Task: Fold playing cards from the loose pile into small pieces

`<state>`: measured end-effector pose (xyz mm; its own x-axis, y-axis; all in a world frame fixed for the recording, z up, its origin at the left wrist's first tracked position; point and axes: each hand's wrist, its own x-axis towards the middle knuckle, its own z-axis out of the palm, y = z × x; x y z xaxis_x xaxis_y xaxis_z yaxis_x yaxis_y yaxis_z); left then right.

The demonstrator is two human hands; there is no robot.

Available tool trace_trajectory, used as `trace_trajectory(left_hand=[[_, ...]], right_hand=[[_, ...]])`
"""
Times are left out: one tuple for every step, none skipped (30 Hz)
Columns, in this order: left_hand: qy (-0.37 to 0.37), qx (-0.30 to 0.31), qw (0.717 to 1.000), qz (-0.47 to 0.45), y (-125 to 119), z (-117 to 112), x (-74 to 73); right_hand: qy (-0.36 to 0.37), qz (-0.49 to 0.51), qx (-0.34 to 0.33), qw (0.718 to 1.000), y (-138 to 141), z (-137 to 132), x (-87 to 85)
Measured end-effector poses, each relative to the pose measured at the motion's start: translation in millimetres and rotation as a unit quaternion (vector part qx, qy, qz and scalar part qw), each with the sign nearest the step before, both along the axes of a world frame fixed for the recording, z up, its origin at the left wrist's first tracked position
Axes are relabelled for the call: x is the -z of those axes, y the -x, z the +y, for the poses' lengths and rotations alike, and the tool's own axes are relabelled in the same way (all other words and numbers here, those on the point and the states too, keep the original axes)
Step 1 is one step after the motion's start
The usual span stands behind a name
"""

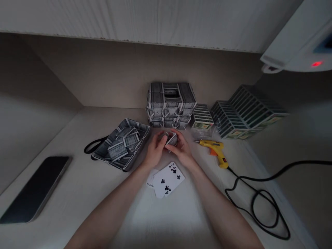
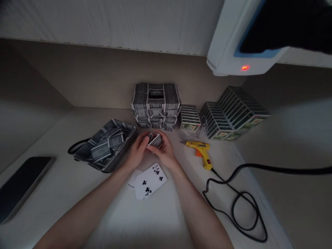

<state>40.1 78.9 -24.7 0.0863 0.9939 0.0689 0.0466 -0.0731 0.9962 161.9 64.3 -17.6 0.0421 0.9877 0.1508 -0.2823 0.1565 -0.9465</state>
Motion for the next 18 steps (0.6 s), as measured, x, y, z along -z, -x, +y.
trace_trajectory(left_hand=[[0.018,0.018,0.999,-0.020,1,1,-0.8],[0.036,0.040,0.998,-0.043,2,3,-0.9],[0.047,0.059,0.995,-0.064,4,5,-0.6],[0.054,0.077,0.992,-0.082,6,6,0.2],[0.058,0.095,0.989,-0.096,7,8,1.2],[0.059,0.113,0.986,-0.107,9,9,2.2],[0.057,0.128,0.983,-0.116,11,10,3.3],[0.053,0.140,0.981,-0.123,12,11,4.1],[0.047,0.145,0.980,-0.130,13,12,4.9],[0.040,0.143,0.979,-0.138,14,12,5.5],[0.031,0.134,0.980,-0.144,14,13,6.2],[0.021,0.123,0.981,-0.148,13,13,6.8],[0.008,0.110,0.983,-0.147,13,13,7.7],[-0.008,0.096,0.985,-0.140,12,14,8.9],[-0.029,0.082,0.988,-0.125,10,14,10.3],[-0.052,0.070,0.991,-0.105,9,14,12.1],[-0.075,0.059,0.992,-0.081,8,13,14.2],[-0.095,0.049,0.993,-0.057,7,13,16.4]], right_hand=[[-0.004,-0.002,0.000,1.000,1,-1,-1.6],[-0.005,0.000,0.000,1.000,1,-1,-2.7],[-0.003,0.002,-0.001,1.000,2,-2,-3.0],[0.000,0.004,0.001,1.000,2,-2,-2.6],[0.004,0.003,0.006,1.000,2,-2,-1.2],[0.009,0.001,0.016,1.000,3,-1,0.8],[0.016,-0.002,0.030,0.999,3,0,3.3],[0.023,-0.005,0.042,0.999,3,2,6.0],[0.032,-0.005,0.055,0.998,3,3,8.7],[0.044,-0.005,0.060,0.997,2,5,11.0],[0.055,-0.002,0.065,0.996,2,7,12.8],[0.064,-0.001,0.070,0.995,1,8,14.0],[0.071,0.004,0.070,0.995,0,9,14.5],[0.075,0.011,0.066,0.995,0,9,14.6],[0.076,0.019,0.060,0.995,-1,10,14.2],[0.074,0.027,0.051,0.996,-2,10,13.8],[0.070,0.032,0.043,0.996,-2,9,13.5],[0.066,0.035,0.039,0.996,-2,9,13.5]])
